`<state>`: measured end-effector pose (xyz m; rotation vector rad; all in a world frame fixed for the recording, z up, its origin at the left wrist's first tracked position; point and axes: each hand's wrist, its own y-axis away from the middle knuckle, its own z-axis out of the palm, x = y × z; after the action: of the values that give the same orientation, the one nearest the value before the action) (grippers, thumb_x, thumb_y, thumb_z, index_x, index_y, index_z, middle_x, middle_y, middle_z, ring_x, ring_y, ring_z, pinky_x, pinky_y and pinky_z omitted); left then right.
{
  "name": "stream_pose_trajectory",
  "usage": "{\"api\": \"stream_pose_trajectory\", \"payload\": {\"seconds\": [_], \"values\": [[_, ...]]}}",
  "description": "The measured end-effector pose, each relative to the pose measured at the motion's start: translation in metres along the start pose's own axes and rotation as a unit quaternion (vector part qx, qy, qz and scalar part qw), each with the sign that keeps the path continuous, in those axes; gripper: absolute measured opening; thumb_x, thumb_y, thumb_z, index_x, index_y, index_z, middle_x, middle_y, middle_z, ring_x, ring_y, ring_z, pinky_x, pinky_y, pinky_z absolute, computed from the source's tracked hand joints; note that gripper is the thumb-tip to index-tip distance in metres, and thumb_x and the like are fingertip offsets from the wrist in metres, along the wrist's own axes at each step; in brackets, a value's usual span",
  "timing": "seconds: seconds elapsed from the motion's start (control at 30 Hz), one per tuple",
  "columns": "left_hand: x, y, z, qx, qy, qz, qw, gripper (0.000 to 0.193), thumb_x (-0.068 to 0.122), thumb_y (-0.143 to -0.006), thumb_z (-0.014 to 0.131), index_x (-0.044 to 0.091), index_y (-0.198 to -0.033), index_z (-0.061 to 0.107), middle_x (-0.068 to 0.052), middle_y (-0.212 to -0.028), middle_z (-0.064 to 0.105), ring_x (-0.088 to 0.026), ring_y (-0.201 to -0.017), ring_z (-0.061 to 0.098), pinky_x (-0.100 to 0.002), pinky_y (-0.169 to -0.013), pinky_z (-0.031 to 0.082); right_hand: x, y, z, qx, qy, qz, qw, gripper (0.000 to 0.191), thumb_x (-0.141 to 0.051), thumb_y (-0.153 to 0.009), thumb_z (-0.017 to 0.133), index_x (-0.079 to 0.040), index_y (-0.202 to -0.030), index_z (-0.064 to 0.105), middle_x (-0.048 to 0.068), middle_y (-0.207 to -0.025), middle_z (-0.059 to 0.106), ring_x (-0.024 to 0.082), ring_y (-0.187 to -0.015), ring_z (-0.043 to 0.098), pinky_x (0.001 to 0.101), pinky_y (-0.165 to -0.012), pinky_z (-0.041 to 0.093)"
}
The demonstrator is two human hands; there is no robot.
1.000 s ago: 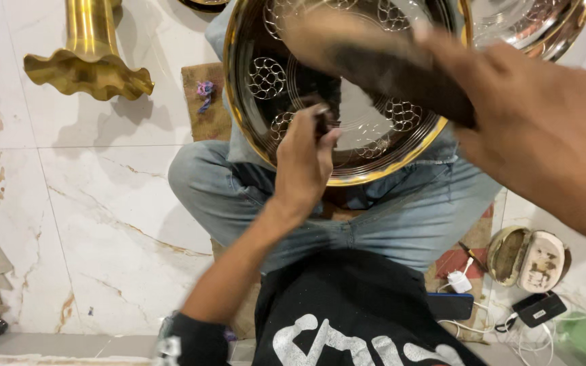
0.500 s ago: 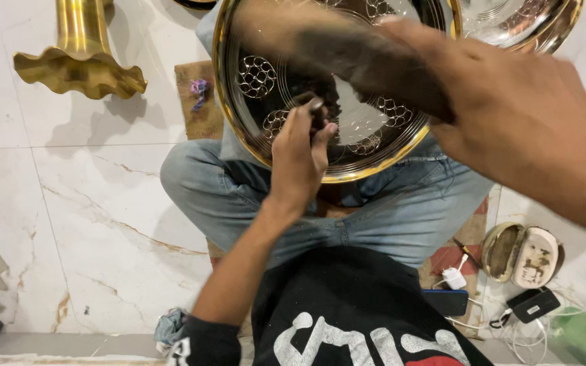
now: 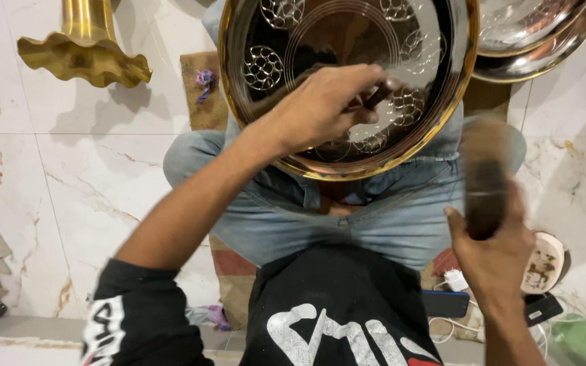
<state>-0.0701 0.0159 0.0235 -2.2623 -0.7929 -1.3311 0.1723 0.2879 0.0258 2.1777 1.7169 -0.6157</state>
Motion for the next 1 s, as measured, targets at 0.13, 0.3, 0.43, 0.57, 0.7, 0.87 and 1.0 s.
{"api": "stream_pose_trajectory", "payload": {"seconds": [0.13, 0.3, 0.43, 0.57, 0.7, 0.87, 1.0], "values": [[-0.003, -0.007, -0.005, -0.071, -0.061, 0.049, 0.994, 0.053, 0.007, -0.087, 0.076, 0.009, -0.136, 0.057, -0.012, -0.112, 0.072, -0.032, -0.103, 0.071, -0.045, -0.087, 0.055, 0.003, 0.01, 0.024, 0.062, -0.245, 0.09, 0.963, 0.082, -0.014, -0.098, 0.084, -0.005, -0.156, 0.026, 0.014, -0.111, 0.064, 0.019, -0.099, 0.066, 0.0343, -0.094, 0.057], [-0.009, -0.015, -0.007, -0.146, -0.083, 0.132, 0.977, 0.058, 0.013, -0.084, 0.08, 0.011, -0.139, 0.061, -0.011, -0.125, 0.072, -0.034, -0.111, 0.068, -0.045, -0.09, 0.055, 0.006, 0.003, 0.024, -0.044, -0.179, 0.123, 0.975, 0.093, -0.002, -0.092, 0.08, -0.01, -0.169, 0.028, 0.015, -0.113, 0.067, 0.023, -0.101, 0.069, 0.0374, -0.094, 0.057], [-0.007, -0.019, -0.006, -0.171, -0.087, 0.119, 0.974, 0.057, 0.015, -0.085, 0.081, 0.012, -0.139, 0.061, -0.01, -0.126, 0.07, -0.034, -0.114, 0.066, -0.046, -0.091, 0.054, -0.002, 0.001, 0.015, -0.041, -0.116, 0.151, 0.981, 0.104, -0.004, -0.089, 0.085, -0.009, -0.166, 0.016, 0.016, -0.11, 0.068, 0.025, -0.094, 0.069, 0.0397, -0.087, 0.056], [-0.001, -0.023, -0.008, -0.183, -0.092, 0.108, 0.973, 0.056, 0.013, -0.083, 0.079, 0.016, -0.137, 0.063, -0.007, -0.128, 0.07, -0.032, -0.113, 0.067, -0.045, -0.091, 0.054, -0.008, -0.001, 0.019, 0.081, -0.387, 0.175, 0.901, 0.104, -0.011, -0.092, 0.085, -0.01, -0.166, 0.011, 0.014, -0.111, 0.065, 0.025, -0.092, 0.068, 0.0384, -0.086, 0.06], [0.004, -0.023, -0.012, -0.2, -0.084, 0.112, 0.97, 0.055, 0.01, -0.085, 0.076, 0.018, -0.138, 0.063, -0.006, -0.125, 0.071, -0.031, -0.112, 0.068, -0.044, -0.09, 0.055, -0.005, -0.005, 0.025, -0.042, 0.072, 0.104, 0.991, 0.05, -0.02, -0.095, 0.089, -0.011, -0.125, 0.05, 0.016, -0.1, 0.071, 0.031, -0.084, 0.07, 0.0415, -0.08, 0.058], [-0.001, -0.01, -0.01, -0.133, -0.077, 0.083, 0.985, 0.05, 0.007, -0.093, 0.071, 0.014, -0.141, 0.062, -0.01, -0.125, 0.071, -0.032, -0.107, 0.07, -0.044, -0.089, 0.057, -0.017, -0.027, 0.017, -0.033, -0.069, 0.126, 0.989, 0.06, -0.014, -0.093, 0.085, 0.003, -0.14, 0.052, 0.015, -0.102, 0.069, 0.026, -0.093, 0.066, 0.0393, -0.088, 0.056], [-0.015, 0.001, -0.009, -0.046, -0.079, 0.115, 0.989, 0.049, 0.008, -0.091, 0.074, 0.009, -0.138, 0.061, -0.013, -0.117, 0.072, -0.034, -0.108, 0.07, -0.044, -0.089, 0.057, -0.043, -0.066, 0.0, 0.014, -0.165, 0.027, 0.986, 0.076, -0.014, -0.081, 0.082, 0.003, -0.145, 0.044, 0.021, -0.112, 0.063, 0.024, -0.095, 0.067, 0.036, -0.086, 0.053]]}}
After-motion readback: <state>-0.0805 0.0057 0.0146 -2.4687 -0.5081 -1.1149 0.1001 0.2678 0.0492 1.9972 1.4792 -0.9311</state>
